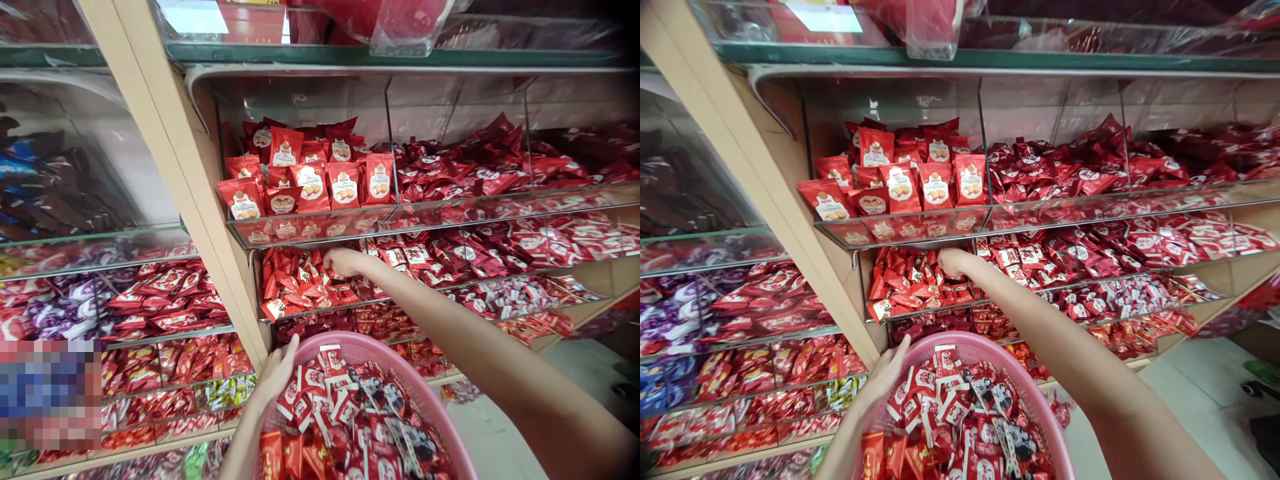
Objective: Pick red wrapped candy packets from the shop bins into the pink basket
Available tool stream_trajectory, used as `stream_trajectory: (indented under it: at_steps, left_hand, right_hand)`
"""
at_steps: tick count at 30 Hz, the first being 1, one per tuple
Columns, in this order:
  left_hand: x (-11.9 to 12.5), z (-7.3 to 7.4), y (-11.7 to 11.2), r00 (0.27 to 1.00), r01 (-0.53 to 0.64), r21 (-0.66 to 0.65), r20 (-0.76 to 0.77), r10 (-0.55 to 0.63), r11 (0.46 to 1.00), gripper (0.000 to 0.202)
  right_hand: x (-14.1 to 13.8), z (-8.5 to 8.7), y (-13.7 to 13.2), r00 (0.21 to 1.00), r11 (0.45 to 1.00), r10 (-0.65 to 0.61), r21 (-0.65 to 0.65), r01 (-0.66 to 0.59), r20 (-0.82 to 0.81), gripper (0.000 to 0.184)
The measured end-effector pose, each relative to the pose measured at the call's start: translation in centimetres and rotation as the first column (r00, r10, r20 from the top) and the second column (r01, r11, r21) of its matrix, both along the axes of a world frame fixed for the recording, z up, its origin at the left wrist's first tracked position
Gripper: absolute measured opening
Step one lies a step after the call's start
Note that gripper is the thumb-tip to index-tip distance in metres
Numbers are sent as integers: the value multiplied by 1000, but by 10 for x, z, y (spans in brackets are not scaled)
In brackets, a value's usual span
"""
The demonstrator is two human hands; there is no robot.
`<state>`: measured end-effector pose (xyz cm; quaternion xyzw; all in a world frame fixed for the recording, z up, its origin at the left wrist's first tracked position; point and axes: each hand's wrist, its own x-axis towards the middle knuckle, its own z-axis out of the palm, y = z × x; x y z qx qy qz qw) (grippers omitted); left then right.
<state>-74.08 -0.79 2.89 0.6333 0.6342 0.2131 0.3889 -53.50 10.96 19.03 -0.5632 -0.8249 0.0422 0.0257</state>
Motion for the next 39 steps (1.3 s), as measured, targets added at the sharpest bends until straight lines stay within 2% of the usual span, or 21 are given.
stream_trajectory:
  at_steps: [4,5,7,9,11,13,14,16,18,20,22,24,26,29,31,33,36,39]
  left_hand:
    - [-1,-2,1,1000,10,11,19,-11,1000,66]
    - [-1,-3,1,1000,12,11,23,-12,1000,66]
    - [-1,-3,2,999,18,9,30,-19,1000,67]
    - [-1,-4,2,999,21,5,36,-22,1000,68]
    - [-1,-5,2,999,22,7,41,-22,1000,69]
    - [-2,-6,2,999,22,17,41,-22,1000,69]
    - [-2,-7,2,999,23,22,42,-24,999,69]
    - [-2,-8,2,999,20,26,38,-21,999,69]
    - [-2,-9,1,999,9,22,30,-10,1000,69]
    - [-2,-9,1,1000,1,15,20,-1,1000,70]
    - [-2,-8,1,1000,3,13,14,-3,1000,70]
    - [-1,-7,1,1000,3,14,14,-3,1000,71]
    - [-1,-5,1,1000,-3,12,18,3,1000,71]
    - [-1,-3,0,1000,6,5,27,-6,1000,73]
    - [-1,-2,0,999,15,9,37,-15,1000,72]
    - [-2,-2,-1,999,15,11,45,-16,1000,71]
    - [-2,-3,-1,999,0,5,48,0,1000,71]
    - [-2,-5,-1,998,-7,4,57,7,1000,72]
  right_hand:
    - [0,1,-11,999,1000,-30,8,30,-42,28]
    - [-1,0,-15,994,1000,11,28,-9,-105,29]
    - [-6,-5,-25,945,983,181,79,-166,-271,37]
    - [-12,-13,-33,854,932,361,108,-346,-375,57]
    - [-17,-23,-37,822,891,443,81,-446,-358,77]
    - [-18,-30,-35,828,877,473,64,-477,-303,86]
    - [-17,-32,-32,826,870,487,73,-487,-285,84]
    - [-11,-33,-24,820,860,508,107,-498,-265,68]
    - [-3,-31,-15,856,884,467,135,-448,-221,43]
    - [4,-28,-9,933,939,330,155,-308,-144,24]
    - [8,-24,-7,986,973,151,187,-137,-64,22]
    - [7,-22,-10,999,972,26,234,-19,-29,23]
    - [3,-20,-15,995,969,61,245,-39,-82,23]
    - [-7,-21,-25,912,941,329,161,-296,-246,24]
    - [-13,-25,-29,868,915,404,118,-387,-290,37]
    - [-16,-28,-29,895,928,372,111,-355,-247,38]
    - [-11,-26,-26,958,962,259,119,-245,-122,26]
    - [-3,-15,-25,1000,990,20,143,-20,0,30]
